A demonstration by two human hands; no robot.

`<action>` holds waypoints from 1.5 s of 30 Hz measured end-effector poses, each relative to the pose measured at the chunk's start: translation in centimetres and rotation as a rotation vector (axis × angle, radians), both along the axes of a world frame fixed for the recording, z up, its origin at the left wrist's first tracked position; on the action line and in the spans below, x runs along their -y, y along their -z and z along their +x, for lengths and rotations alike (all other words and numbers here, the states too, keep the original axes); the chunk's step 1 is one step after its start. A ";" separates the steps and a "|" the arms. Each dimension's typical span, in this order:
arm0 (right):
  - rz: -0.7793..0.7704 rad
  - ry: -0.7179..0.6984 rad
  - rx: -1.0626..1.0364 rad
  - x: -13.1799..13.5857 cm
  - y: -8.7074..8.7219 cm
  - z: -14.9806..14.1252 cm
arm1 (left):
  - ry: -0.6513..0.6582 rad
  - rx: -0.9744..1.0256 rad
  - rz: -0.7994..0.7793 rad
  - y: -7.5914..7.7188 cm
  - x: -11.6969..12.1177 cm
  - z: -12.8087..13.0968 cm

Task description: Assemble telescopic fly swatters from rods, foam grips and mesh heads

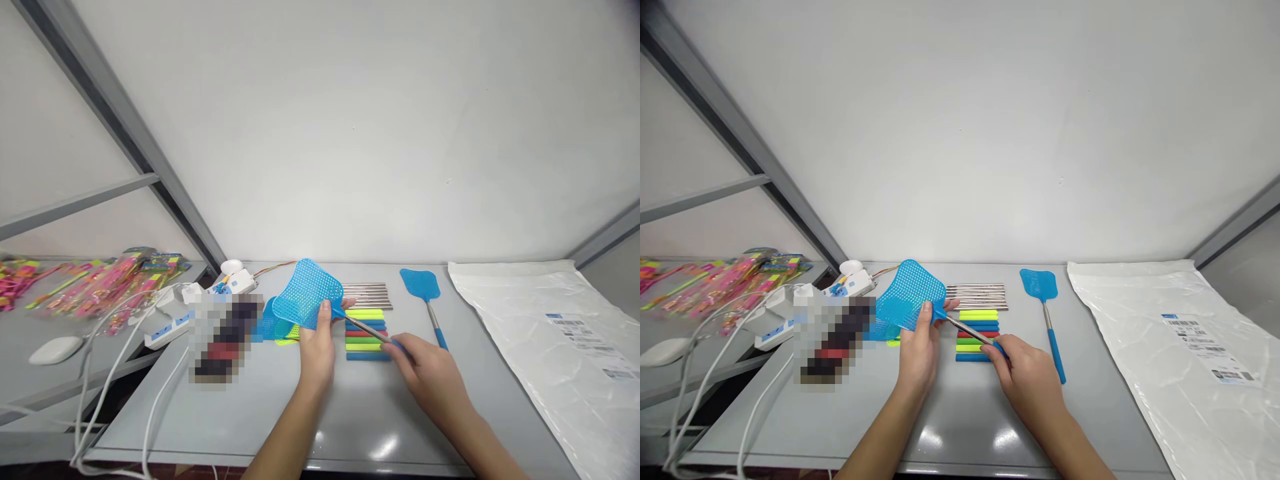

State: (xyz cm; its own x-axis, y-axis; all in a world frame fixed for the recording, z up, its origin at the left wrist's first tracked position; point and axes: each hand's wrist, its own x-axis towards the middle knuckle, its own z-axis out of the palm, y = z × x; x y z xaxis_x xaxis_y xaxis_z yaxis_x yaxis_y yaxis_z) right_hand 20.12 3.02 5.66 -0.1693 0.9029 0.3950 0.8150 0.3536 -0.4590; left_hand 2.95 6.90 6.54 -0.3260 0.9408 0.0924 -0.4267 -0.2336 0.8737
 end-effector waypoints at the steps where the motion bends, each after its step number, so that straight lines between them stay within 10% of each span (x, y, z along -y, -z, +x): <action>1: -0.048 -0.038 -0.032 0.1 -0.2 0.0 | 0.010 -0.010 -0.006 -0.2 -0.2 -0.3; 5: -0.241 -0.147 -0.120 1.2 -0.3 0.7 | 0.192 -0.152 -0.054 -1.0 -1.2 -0.9; 9: -0.289 0.117 -0.032 2.0 1.1 3.4 | 0.471 -0.397 -0.115 -0.8 -1.9 0.3; 17: -0.410 0.683 0.183 0.0 3.4 10.0 | 0.307 -0.924 0.112 1.0 -0.7 0.5; 45: -0.489 0.531 0.306 -4.0 2.5 6.1 | 0.231 -1.065 0.304 2.0 -0.6 0.1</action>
State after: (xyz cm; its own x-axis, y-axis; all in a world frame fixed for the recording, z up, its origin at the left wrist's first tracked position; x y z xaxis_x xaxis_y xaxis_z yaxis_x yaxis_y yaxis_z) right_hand 26.22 7.05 3.19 0.2971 0.9528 -0.0629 0.9337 -0.3037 -0.1898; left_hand 3.04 7.47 4.58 0.2339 0.8596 0.4543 0.4409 -0.5103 0.7384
